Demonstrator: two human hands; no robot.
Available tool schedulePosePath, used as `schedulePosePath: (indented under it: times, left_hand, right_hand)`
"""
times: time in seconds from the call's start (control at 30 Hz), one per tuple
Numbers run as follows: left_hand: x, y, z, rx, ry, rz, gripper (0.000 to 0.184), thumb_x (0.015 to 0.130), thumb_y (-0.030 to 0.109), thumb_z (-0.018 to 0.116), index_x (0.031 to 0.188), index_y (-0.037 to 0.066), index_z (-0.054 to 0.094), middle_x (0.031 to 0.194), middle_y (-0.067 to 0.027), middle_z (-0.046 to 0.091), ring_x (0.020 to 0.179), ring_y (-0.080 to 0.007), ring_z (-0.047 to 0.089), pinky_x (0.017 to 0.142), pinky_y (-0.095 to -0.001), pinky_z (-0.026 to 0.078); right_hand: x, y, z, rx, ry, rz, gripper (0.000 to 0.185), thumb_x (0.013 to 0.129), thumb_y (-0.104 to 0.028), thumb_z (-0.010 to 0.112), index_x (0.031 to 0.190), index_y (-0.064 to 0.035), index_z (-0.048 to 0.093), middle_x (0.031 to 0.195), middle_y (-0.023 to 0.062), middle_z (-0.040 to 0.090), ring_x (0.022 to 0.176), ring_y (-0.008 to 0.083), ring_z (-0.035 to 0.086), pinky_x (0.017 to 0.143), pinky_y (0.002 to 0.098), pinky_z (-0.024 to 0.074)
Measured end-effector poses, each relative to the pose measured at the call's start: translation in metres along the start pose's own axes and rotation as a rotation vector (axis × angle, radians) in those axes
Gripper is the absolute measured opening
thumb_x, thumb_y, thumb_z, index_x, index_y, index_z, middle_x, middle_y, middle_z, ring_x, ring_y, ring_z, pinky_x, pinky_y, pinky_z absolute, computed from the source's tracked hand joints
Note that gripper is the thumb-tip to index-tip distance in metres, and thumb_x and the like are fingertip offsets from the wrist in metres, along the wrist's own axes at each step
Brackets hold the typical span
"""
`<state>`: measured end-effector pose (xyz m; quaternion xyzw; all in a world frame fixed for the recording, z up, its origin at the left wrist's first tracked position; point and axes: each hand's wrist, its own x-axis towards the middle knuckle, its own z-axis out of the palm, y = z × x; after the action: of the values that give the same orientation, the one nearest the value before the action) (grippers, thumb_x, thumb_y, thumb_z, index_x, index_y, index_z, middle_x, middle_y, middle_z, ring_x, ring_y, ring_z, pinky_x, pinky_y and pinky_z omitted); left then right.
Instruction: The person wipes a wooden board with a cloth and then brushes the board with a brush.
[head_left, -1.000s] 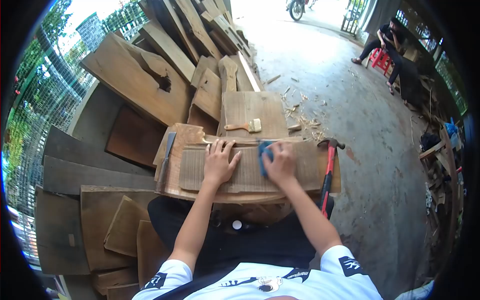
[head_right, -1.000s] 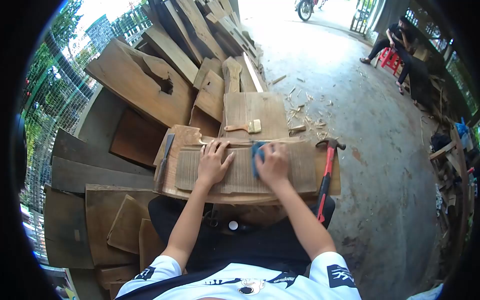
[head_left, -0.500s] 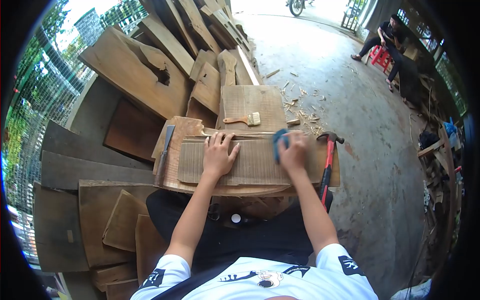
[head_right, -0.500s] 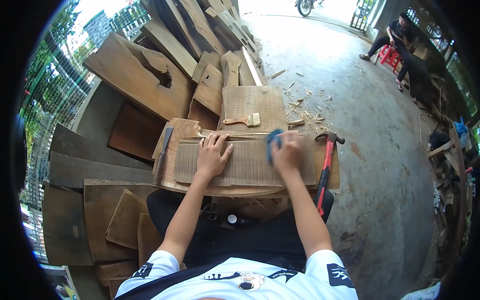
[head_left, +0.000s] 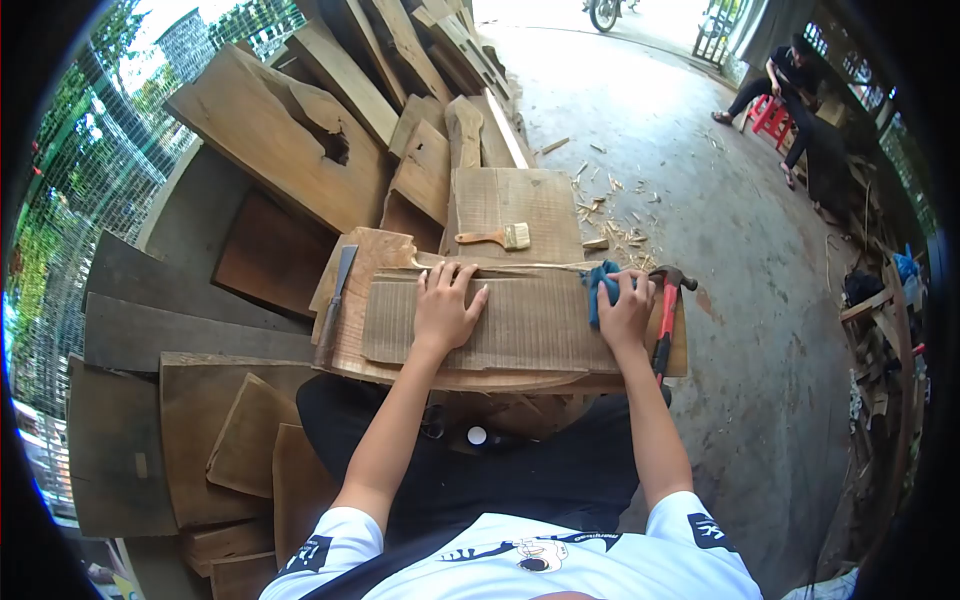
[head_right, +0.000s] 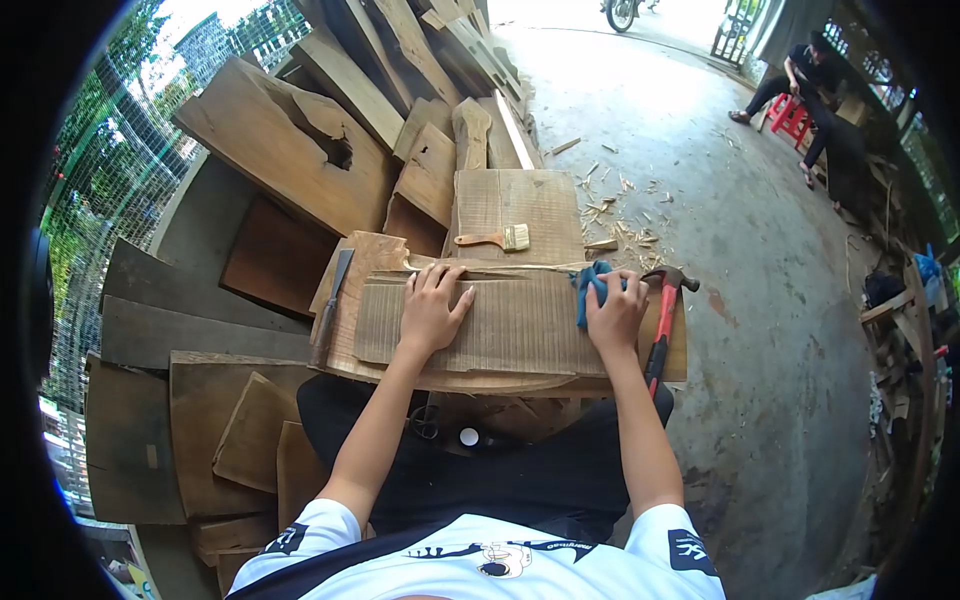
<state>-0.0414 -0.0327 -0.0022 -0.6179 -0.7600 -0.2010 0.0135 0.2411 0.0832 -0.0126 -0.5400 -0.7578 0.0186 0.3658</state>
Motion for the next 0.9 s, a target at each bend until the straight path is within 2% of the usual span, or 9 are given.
schedulePosePath:
  times: [0.23, 0.43, 0.47, 0.63, 0.67, 0.7, 0.8, 0.83, 0.9]
  left_hand:
    - [-0.001, 0.0, 0.002, -0.007, 0.029, 0.0, 0.051, 0.101, 0.046, 0.056, 0.14, 0.012, 0.061, 0.145, -0.0147, 0.056, 0.143, -0.0327, 0.043, 0.122, -0.0507, 0.026]
    - [-0.027, 0.002, -0.012, -0.208, 0.011, 0.04, 0.051, 0.102, 0.045, 0.055, 0.143, 0.013, 0.059, 0.152, -0.0193, 0.051, 0.148, -0.0363, 0.037, 0.124, -0.0535, 0.023]
    - [-0.038, -0.001, -0.015, -0.206, 0.014, 0.035, 0.051, 0.102, 0.045, 0.055, 0.143, 0.013, 0.059, 0.152, -0.0193, 0.051, 0.148, -0.0363, 0.037, 0.124, -0.0535, 0.023]
    - [-0.093, -0.024, -0.04, 0.057, -0.042, -0.019, 0.061, 0.101, 0.046, 0.057, 0.155, 0.019, 0.046, 0.165, -0.0216, 0.029, 0.154, -0.0409, 0.024, 0.125, -0.0554, 0.018]
    - [-0.1, -0.026, -0.043, 0.037, -0.054, -0.065, 0.063, 0.101, 0.045, 0.058, 0.156, 0.017, 0.044, 0.165, -0.0278, 0.025, 0.153, -0.0457, 0.022, 0.125, -0.0568, 0.017]
    - [-0.106, -0.026, -0.045, 0.04, -0.052, -0.074, 0.063, 0.101, 0.045, 0.058, 0.156, 0.017, 0.044, 0.165, -0.0278, 0.025, 0.153, -0.0457, 0.022, 0.125, -0.0568, 0.017]
    - [-0.116, -0.022, -0.054, -0.098, 0.035, -0.26, 0.07, 0.098, 0.038, 0.064, 0.157, 0.011, 0.04, 0.16, -0.0391, 0.022, 0.151, -0.0516, 0.022, 0.123, -0.0579, 0.02]
    - [-0.116, -0.024, -0.054, -0.097, 0.026, -0.262, 0.07, 0.098, 0.038, 0.064, 0.157, 0.011, 0.04, 0.16, -0.0391, 0.022, 0.151, -0.0516, 0.022, 0.123, -0.0579, 0.02]
    - [-0.115, -0.024, -0.053, -0.199, 0.101, -0.337, 0.07, 0.097, 0.035, 0.065, 0.157, 0.01, 0.039, 0.16, -0.0392, 0.023, 0.151, -0.0512, 0.022, 0.123, -0.0585, 0.021]
  right_hand:
    - [-0.071, -0.074, -0.025, 0.322, -0.243, -0.303, 0.022, 0.077, -0.015, 0.08, 0.097, -0.012, 0.071, 0.113, 0.0101, 0.06, 0.111, 0.0318, 0.055, 0.096, 0.0461, 0.0429]
    - [-0.081, -0.077, -0.029, 0.38, -0.193, -0.366, 0.025, 0.075, -0.016, 0.082, 0.098, -0.014, 0.073, 0.112, 0.0075, 0.063, 0.11, 0.0299, 0.058, 0.093, 0.0445, 0.0442]
    - [-0.074, -0.072, -0.033, 0.334, -0.184, -0.326, 0.023, 0.076, -0.016, 0.081, 0.097, -0.0146, 0.073, 0.11, 0.0079, 0.064, 0.107, 0.0305, 0.059, 0.091, 0.0445, 0.0455]
    - [-0.042, -0.018, -0.032, 0.068, -0.017, 0.003, 0.019, 0.082, -0.017, 0.078, 0.099, -0.0104, 0.073, 0.111, 0.0126, 0.064, 0.107, 0.0345, 0.059, 0.095, 0.0471, 0.0465]
    - [-0.037, -0.011, -0.03, 0.027, 0.031, 0.039, 0.018, 0.083, -0.018, 0.077, 0.099, -0.0091, 0.073, 0.111, 0.0131, 0.064, 0.107, 0.0352, 0.059, 0.096, 0.0474, 0.0464]
    - [-0.036, -0.007, -0.03, 0.033, 0.02, 0.057, 0.023, 0.084, -0.018, 0.077, 0.104, -0.0078, 0.071, 0.115, 0.0143, 0.063, 0.109, 0.0366, 0.058, 0.098, 0.0477, 0.0461]
    - [-0.039, -0.013, -0.032, 0.0, 0.027, 0.097, 0.032, 0.084, -0.019, 0.077, 0.113, -0.0085, 0.067, 0.12, 0.0156, 0.061, 0.112, 0.0382, 0.058, 0.101, 0.0483, 0.0455]
    - [-0.041, -0.01, -0.034, -0.007, -0.01, 0.097, 0.042, 0.085, -0.018, 0.077, 0.123, -0.0072, 0.062, 0.125, 0.0172, 0.059, 0.117, 0.0391, 0.057, 0.105, 0.0488, 0.0444]
    - [-0.041, -0.011, -0.04, 0.058, -0.006, 0.117, 0.045, 0.086, -0.017, 0.076, 0.125, -0.0036, 0.06, 0.124, 0.0176, 0.061, 0.121, 0.0388, 0.056, 0.106, 0.0474, 0.0443]
